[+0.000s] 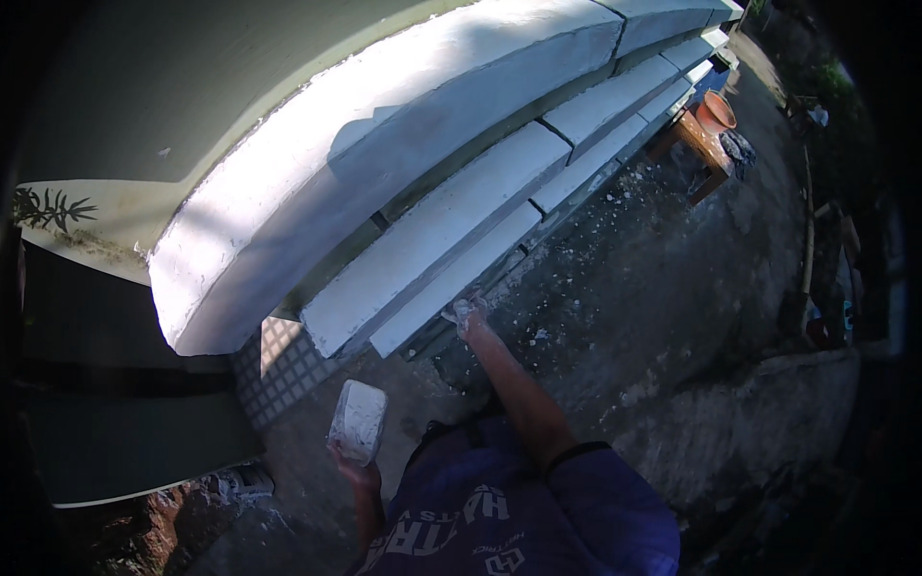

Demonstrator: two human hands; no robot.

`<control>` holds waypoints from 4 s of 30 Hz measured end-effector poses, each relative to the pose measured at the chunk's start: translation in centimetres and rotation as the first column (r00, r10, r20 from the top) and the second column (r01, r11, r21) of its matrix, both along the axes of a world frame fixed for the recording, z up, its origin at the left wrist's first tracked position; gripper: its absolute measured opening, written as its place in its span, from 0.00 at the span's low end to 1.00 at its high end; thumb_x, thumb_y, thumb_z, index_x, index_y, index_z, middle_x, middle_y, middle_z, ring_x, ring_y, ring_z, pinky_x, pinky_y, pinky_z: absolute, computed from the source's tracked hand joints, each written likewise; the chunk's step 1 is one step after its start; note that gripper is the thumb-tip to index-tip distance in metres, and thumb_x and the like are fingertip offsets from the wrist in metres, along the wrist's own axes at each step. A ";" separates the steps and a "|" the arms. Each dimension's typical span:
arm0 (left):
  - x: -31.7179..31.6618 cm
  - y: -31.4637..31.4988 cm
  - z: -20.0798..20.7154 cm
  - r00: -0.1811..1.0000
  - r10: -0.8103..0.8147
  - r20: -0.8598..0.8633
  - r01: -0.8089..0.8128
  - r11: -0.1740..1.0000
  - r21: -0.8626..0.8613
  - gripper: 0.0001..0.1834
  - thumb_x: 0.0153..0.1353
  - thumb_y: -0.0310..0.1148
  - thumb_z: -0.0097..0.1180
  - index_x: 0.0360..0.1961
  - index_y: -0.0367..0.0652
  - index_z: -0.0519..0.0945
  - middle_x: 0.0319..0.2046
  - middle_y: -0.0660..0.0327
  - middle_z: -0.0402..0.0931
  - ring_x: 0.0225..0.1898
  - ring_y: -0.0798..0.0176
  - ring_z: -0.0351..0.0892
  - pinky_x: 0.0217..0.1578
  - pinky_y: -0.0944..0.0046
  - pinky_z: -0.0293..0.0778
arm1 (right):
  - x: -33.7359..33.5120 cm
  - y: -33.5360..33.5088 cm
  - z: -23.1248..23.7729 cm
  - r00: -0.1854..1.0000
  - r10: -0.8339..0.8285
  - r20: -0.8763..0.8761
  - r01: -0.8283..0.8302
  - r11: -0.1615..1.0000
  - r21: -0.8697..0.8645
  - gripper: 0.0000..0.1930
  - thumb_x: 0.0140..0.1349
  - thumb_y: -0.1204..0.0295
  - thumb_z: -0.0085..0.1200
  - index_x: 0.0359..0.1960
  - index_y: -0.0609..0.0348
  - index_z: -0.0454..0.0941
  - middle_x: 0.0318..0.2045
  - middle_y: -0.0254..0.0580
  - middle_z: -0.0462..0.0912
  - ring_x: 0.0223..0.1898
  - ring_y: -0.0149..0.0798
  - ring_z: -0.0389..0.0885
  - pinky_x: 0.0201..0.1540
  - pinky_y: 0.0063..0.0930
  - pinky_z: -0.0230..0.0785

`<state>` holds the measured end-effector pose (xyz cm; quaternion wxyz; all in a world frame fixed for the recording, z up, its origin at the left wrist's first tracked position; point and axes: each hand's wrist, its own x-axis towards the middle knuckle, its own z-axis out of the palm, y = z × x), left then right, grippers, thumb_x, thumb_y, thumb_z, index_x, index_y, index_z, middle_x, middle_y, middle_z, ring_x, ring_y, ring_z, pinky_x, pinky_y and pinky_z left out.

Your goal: Applying and smoothing white plaster or putty onto a horizontal concrete wall segment.

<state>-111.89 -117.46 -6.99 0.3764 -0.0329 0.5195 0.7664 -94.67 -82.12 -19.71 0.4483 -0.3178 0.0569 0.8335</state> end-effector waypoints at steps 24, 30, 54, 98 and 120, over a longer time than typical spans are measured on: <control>1.0 -0.6 -0.3 0.802 -0.075 -0.593 -0.042 0.983 -0.181 0.38 0.64 0.48 0.50 0.64 0.31 0.53 0.62 0.47 0.56 0.63 0.53 0.57 0.62 0.52 0.56 | 3.7 4.1 0.3 0.824 0.049 0.565 -0.193 0.961 0.198 0.17 0.66 0.57 0.37 0.46 0.52 0.72 0.37 0.41 0.79 0.38 0.45 0.80 0.39 0.53 0.77; 2.1 2.1 -0.5 0.813 -0.114 -0.570 0.007 0.983 -0.186 0.41 0.61 0.50 0.53 0.63 0.29 0.54 0.61 0.48 0.57 0.62 0.53 0.58 0.61 0.51 0.58 | 6.2 7.0 -6.1 0.951 0.071 0.301 -0.114 0.985 0.128 0.11 0.65 0.65 0.39 0.43 0.53 0.73 0.34 0.40 0.78 0.37 0.44 0.79 0.44 0.62 0.73; 3.7 0.9 -3.1 0.957 0.142 -0.255 -0.134 0.990 0.048 0.38 0.63 0.52 0.48 0.61 0.29 0.58 0.61 0.48 0.59 0.62 0.56 0.59 0.63 0.53 0.54 | 8.9 10.2 -6.8 0.993 0.114 -0.008 -0.114 0.993 0.011 0.13 0.63 0.67 0.43 0.49 0.52 0.67 0.35 0.46 0.76 0.37 0.47 0.78 0.50 0.67 0.69; 1.9 -3.5 -2.0 0.658 -0.349 -0.667 0.065 0.909 -0.412 0.32 0.68 0.58 0.32 0.63 0.46 0.59 0.63 0.57 0.57 0.64 0.52 0.57 0.62 0.51 0.56 | -3.1 -1.9 -3.6 0.630 -0.389 0.672 -0.223 0.738 0.636 0.33 0.56 0.87 0.42 0.67 0.64 0.54 0.54 0.31 0.69 0.47 0.28 0.73 0.46 0.17 0.64; -0.1 -7.3 -3.1 0.994 0.024 -0.103 -0.022 1.000 0.020 0.33 0.67 0.59 0.29 0.65 0.49 0.57 0.64 0.59 0.56 0.64 0.51 0.58 0.57 0.45 0.62 | 1.0 0.3 -3.7 0.986 -0.135 0.102 0.099 0.949 0.299 0.20 0.54 0.80 0.51 0.49 0.52 0.71 0.38 0.34 0.76 0.33 0.34 0.78 0.33 0.34 0.77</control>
